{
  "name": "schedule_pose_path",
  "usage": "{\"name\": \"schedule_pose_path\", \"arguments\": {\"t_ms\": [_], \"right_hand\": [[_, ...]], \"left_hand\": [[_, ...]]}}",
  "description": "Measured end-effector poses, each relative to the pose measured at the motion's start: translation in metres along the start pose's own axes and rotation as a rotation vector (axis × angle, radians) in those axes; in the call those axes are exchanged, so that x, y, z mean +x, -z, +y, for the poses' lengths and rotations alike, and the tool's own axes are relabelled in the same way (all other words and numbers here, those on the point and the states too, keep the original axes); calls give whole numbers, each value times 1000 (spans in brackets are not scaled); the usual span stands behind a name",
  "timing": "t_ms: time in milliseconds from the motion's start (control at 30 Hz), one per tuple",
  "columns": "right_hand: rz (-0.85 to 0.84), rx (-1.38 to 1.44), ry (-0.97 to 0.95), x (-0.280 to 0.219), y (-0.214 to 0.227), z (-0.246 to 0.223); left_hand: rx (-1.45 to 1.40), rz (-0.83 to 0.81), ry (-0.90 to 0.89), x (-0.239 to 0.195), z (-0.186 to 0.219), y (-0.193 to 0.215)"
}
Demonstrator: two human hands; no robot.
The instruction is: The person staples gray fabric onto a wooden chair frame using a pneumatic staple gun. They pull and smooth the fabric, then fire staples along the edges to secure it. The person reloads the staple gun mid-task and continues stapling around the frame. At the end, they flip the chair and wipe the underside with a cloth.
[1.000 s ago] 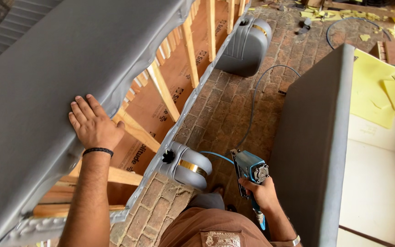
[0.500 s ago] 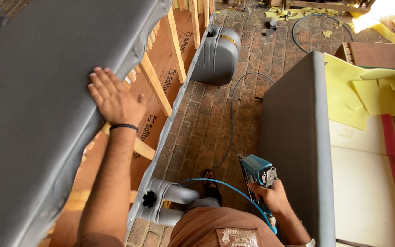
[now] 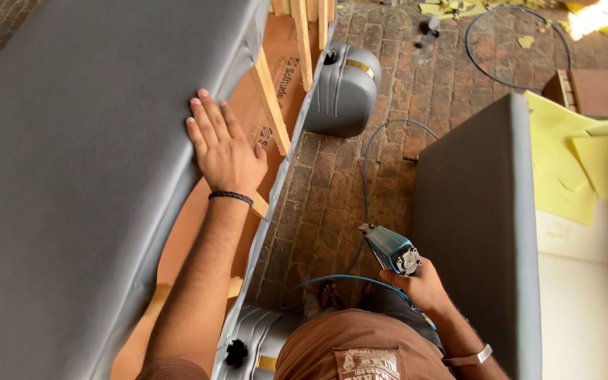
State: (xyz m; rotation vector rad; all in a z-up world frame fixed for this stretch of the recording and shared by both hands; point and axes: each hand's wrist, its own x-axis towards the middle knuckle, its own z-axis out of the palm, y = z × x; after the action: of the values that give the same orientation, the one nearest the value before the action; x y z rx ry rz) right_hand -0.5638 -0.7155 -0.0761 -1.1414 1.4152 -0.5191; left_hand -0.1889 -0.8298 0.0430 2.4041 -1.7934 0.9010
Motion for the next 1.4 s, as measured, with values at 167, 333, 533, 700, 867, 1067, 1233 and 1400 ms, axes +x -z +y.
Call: {"name": "schedule_pose_path", "arguments": {"t_ms": [167,333,533,700,867,1067,1233,1400], "right_hand": [[-68,-16,-19,66,14,-13],[-145,22,13,159,36,-28],[-196,10,6,270,90,-80],[-203,188,1,332,145,-132],[-136,249,65,372,185,-167],[-33,323,88,425,212,-195],[3,374,73,478,229,-210],[88,283,36,542,248,-247]], "left_hand": [[-65,23,-8,27,16,-9],[-156,-75,19,75,41,-22],[-93,-110,155,160,89,-43],[-56,-114,234,244,126,-69],[-60,-108,290,299,146,-91],[-50,-92,282,360,170,-103],[19,13,215,435,200,-140],[-115,10,224,551,241,-187]]}}
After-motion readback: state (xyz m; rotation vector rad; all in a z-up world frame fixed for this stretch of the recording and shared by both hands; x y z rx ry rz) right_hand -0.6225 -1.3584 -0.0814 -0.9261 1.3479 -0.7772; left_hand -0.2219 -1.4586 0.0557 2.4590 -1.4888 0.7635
